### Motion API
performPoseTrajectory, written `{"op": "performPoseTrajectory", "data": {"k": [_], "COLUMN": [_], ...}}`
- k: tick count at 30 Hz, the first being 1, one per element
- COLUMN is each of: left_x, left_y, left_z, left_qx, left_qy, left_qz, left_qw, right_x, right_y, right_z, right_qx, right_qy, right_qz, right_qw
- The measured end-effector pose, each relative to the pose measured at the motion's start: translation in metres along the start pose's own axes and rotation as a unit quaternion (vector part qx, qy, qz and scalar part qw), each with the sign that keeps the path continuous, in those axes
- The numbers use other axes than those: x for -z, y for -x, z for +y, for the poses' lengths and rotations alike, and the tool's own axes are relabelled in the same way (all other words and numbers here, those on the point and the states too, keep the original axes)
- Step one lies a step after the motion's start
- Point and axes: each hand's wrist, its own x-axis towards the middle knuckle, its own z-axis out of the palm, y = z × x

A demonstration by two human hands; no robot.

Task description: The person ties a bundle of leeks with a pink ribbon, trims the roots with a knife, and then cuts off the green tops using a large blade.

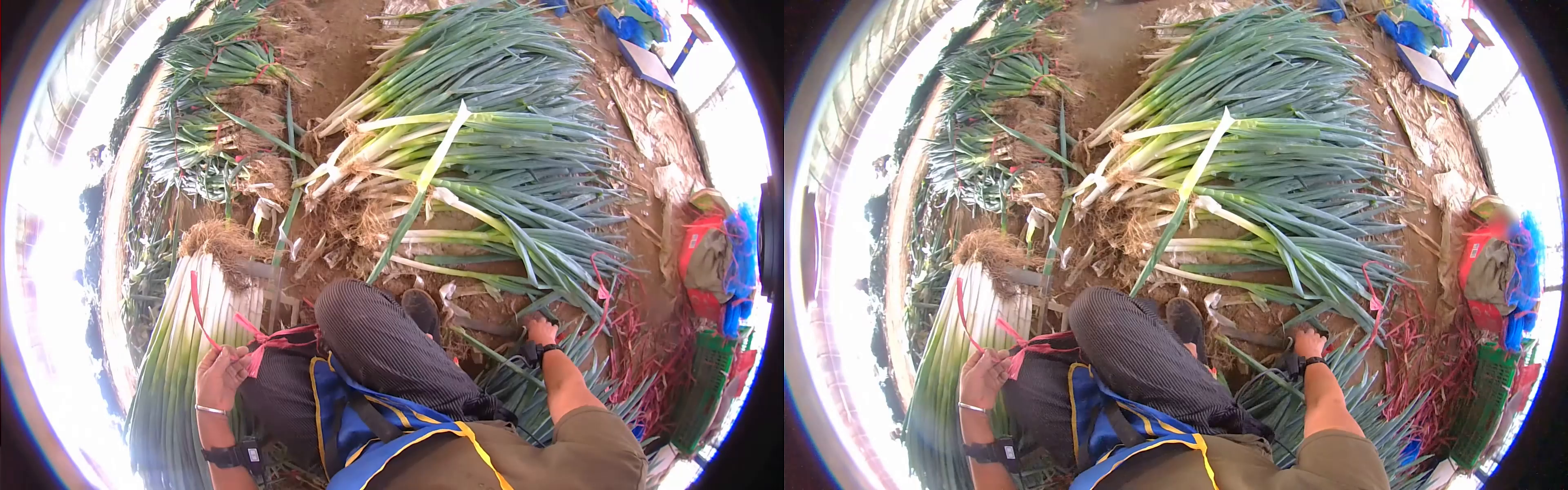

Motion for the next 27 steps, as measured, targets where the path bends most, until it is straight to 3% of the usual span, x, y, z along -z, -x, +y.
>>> {"op": "performPoseTrajectory", "data": {"k": [5,8,10,14,17,19,21,22,23,24,25,27], "left_x": [0.0,0.003,0.003,-0.004,-0.008,-0.006,-0.006,-0.007,-0.007,-0.007,-0.008,-0.017], "left_y": [0.007,0.009,0.011,0.012,0.007,0.004,0.003,0.002,0.0,0.0,-0.001,0.0], "left_z": [0.001,0.001,0.001,-0.001,-0.005,-0.006,-0.008,-0.009,-0.011,-0.014,-0.016,-0.017], "left_qx": [0.002,0.002,-0.004,0.002,0.004,0.007,0.001,-0.007,-0.008,-0.019,-0.03,-0.034], "left_qy": [-0.005,-0.005,-0.01,-0.019,-0.021,-0.012,-0.011,-0.007,-0.004,0.002,0.008,0.012], "left_qz": [0.015,0.001,-0.002,0.016,0.03,0.005,-0.002,-0.019,-0.015,-0.036,-0.06,-0.058], "left_qw": [1.0,1.0,1.0,1.0,0.999,1.0,1.0,1.0,1.0,0.999,0.998,0.998], "right_x": [-0.009,-0.011,-0.001,0.008,0.013,0.015,0.048,0.035,0.042,0.019,0.037,0.111], "right_y": [0.0,-0.001,-0.009,-0.008,-0.007,-0.014,0.001,-0.01,-0.012,-0.028,-0.019,0.007], "right_z": [-0.008,-0.004,-0.001,0.018,0.034,0.053,0.064,0.089,0.108,0.135,0.131,0.105], "right_qx": [-0.032,0.034,0.064,0.077,0.195,0.214,0.071,0.052,0.1,0.17,0.17,0.094], "right_qy": [0.002,0.044,0.013,-0.067,-0.098,-0.118,-0.103,-0.108,-0.163,-0.194,-0.19,-0.354], "right_qz": [-0.013,0.003,-0.159,-0.159,-0.096,-0.058,-0.022,0.004,0.045,0.162,0.161,0.137], "right_qw": [0.999,0.998,0.985,0.982,0.971,0.968,0.992,0.993,0.98,0.953,0.953,0.92]}}
